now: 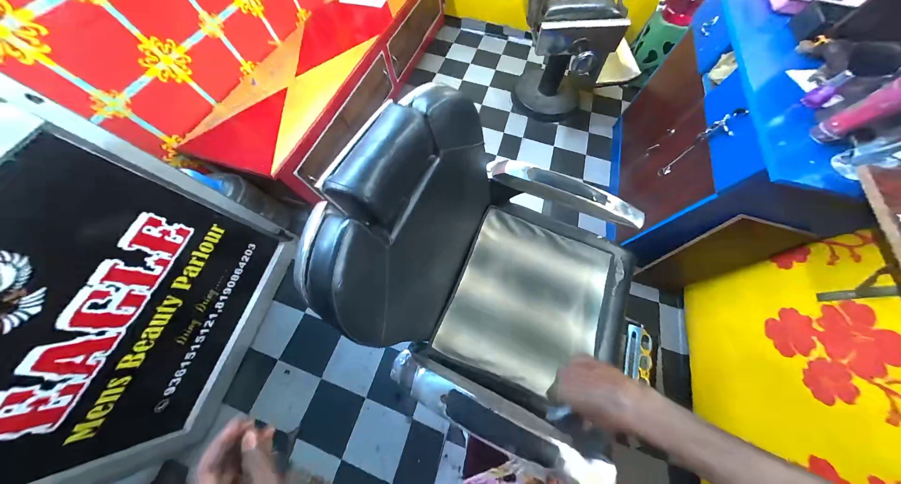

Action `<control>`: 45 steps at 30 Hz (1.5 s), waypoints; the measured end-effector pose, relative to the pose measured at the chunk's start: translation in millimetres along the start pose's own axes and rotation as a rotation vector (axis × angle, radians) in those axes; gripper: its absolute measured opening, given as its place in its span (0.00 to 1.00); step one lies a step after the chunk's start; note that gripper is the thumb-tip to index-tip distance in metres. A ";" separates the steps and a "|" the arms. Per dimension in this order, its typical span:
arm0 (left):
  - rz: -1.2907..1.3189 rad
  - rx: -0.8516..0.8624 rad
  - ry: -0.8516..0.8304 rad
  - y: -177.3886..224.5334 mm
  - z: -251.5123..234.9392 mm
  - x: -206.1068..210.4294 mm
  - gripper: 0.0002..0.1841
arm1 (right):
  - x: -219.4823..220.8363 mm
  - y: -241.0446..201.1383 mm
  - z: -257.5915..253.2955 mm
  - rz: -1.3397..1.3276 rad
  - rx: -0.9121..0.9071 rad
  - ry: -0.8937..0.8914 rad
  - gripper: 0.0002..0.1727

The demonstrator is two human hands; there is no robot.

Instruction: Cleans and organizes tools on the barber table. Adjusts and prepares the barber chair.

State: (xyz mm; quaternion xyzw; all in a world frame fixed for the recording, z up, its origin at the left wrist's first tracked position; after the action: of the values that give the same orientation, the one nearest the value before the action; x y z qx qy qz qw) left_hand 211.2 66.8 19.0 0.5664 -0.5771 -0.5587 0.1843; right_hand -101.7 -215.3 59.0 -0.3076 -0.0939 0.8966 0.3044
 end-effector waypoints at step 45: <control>-0.602 0.490 -0.954 190.8 -52.3 650.3 0.45 | -101.1 653.7 226.9 -0.277 0.785 1.492 0.21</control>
State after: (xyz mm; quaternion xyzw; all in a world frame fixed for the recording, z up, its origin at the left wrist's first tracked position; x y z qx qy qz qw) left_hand -18.9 -565.8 -75.3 0.4179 -0.5223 -0.6292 -0.3959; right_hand -495.7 -793.0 56.5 -0.6754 0.4118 0.3817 0.4781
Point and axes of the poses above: each hand's wrist, its own z-axis away from the middle knuckle, its own x-axis out of the palm, y = z × x, the point moved 1 cm from there along -z, towards the middle knuckle, and after that the axes turned 2 degrees about x, right-handed, at the moved point
